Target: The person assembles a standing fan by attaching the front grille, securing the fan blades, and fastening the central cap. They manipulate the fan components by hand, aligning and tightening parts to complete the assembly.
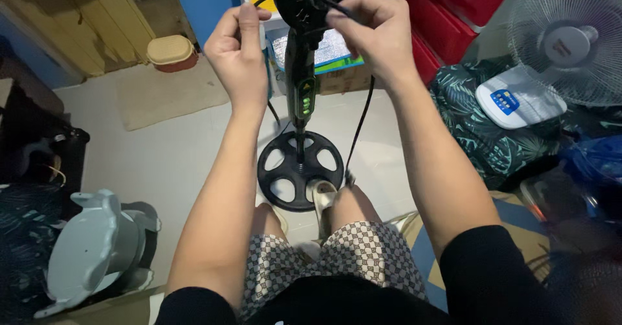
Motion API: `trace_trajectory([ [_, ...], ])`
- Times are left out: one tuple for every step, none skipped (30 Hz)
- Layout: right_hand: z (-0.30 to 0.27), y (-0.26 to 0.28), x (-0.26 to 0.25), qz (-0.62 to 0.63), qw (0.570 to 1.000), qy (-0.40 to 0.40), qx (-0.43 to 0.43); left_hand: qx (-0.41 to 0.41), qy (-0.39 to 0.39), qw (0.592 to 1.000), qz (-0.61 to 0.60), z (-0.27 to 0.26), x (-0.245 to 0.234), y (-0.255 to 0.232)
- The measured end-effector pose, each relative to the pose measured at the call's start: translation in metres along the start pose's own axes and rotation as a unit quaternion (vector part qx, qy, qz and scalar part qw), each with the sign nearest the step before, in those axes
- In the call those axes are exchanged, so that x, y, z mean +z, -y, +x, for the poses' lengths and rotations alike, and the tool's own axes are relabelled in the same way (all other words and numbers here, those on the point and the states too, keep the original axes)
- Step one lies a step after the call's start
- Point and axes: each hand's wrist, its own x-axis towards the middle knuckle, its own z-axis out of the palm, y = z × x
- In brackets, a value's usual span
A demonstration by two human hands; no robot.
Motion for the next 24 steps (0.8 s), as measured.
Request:
trace_trajectory([
  [-0.002,0.002,-0.004,0.003,1.000,0.031,0.001,0.002,0.006,1.000,-0.002,-0.001,-0.003,0.003],
  [-0.003,0.004,-0.006,0.007,0.998,0.062,0.003,0.004,0.013,1.000,-0.003,-0.001,-0.005,0.005],
  [-0.005,0.005,-0.005,0.013,0.999,0.038,0.008,-0.013,0.036,0.999,-0.006,-0.003,-0.007,0.008],
  [-0.008,0.004,-0.003,0.020,1.000,0.014,0.013,-0.031,0.060,0.998,-0.008,-0.005,-0.008,0.012],
  [-0.010,0.001,-0.003,0.026,0.999,-0.010,0.018,-0.048,0.084,0.995,-0.011,-0.009,-0.010,0.016],
  [-0.011,-0.003,-0.006,0.054,0.997,-0.056,0.015,-0.053,0.132,0.990,0.006,-0.013,-0.012,0.023],
  [-0.010,-0.011,-0.011,0.083,0.991,-0.101,0.013,-0.059,0.178,0.982,0.023,-0.019,-0.014,0.031],
  [-0.009,-0.021,-0.017,0.111,0.983,-0.146,0.010,-0.065,0.225,0.971,0.039,-0.027,-0.017,0.042],
  [-0.008,-0.033,-0.028,0.150,0.970,-0.189,0.004,-0.098,0.279,0.954,0.054,-0.034,-0.023,0.055],
  [-0.009,-0.044,-0.041,0.188,0.954,-0.232,-0.002,-0.130,0.332,0.932,0.069,-0.042,-0.034,0.070],
  [-0.012,-0.057,-0.057,0.206,0.944,-0.260,0.004,-0.162,0.384,0.905,0.083,-0.050,-0.045,0.087],
  [-0.016,-0.071,-0.074,0.223,0.931,-0.288,0.011,-0.202,0.430,0.875,0.098,-0.058,-0.058,0.105],
  [-0.024,-0.085,-0.089,0.238,0.918,-0.316,0.017,-0.239,0.475,0.840,0.112,-0.067,-0.070,0.122],
  [-0.034,-0.101,-0.100,0.188,0.926,-0.324,0.047,-0.224,0.504,0.809,0.204,-0.073,-0.085,0.136],
  [-0.044,-0.117,-0.110,0.137,0.931,-0.331,0.077,-0.206,0.529,0.770,0.293,-0.081,-0.096,0.147],
  [-0.054,-0.132,-0.119,0.086,0.932,-0.336,0.106,-0.247,0.486,0.763,0.348,-0.090,-0.101,0.156],
  [-0.062,-0.150,-0.121,0.039,0.944,-0.303,0.125,-0.285,0.439,0.751,0.403,-0.098,-0.107,0.160],
  [-0.066,-0.167,-0.119,-0.008,0.952,-0.269,0.144,-0.321,0.390,0.734,0.455,-0.103,-0.110,0.164],
  [-0.070,-0.178,-0.118,-0.054,0.957,-0.234,0.162,-0.318,0.391,0.742,0.442,-0.105,-0.111,0.167],
  [-0.077,-0.183,-0.116,0.001,0.959,-0.226,0.174,-0.315,0.392,0.751,0.428,-0.107,-0.110,0.170],
  [-0.086,-0.186,-0.107,0.056,0.957,-0.215,0.185,-0.311,0.391,0.760,0.415,-0.108,-0.110,0.172],
  [-0.094,-0.182,-0.101,0.111,0.953,-0.205,0.195,-0.318,0.361,0.831,0.278,-0.108,-0.106,0.175],
  [-0.098,-0.175,-0.099,0.188,0.943,-0.210,0.177,-0.315,0.320,0.883,0.135,-0.105,-0.100,0.177],
  [-0.101,-0.166,-0.098,0.263,0.928,-0.213,0.158,-0.304,0.272,0.913,-0.013,-0.101,-0.095,0.175],
])
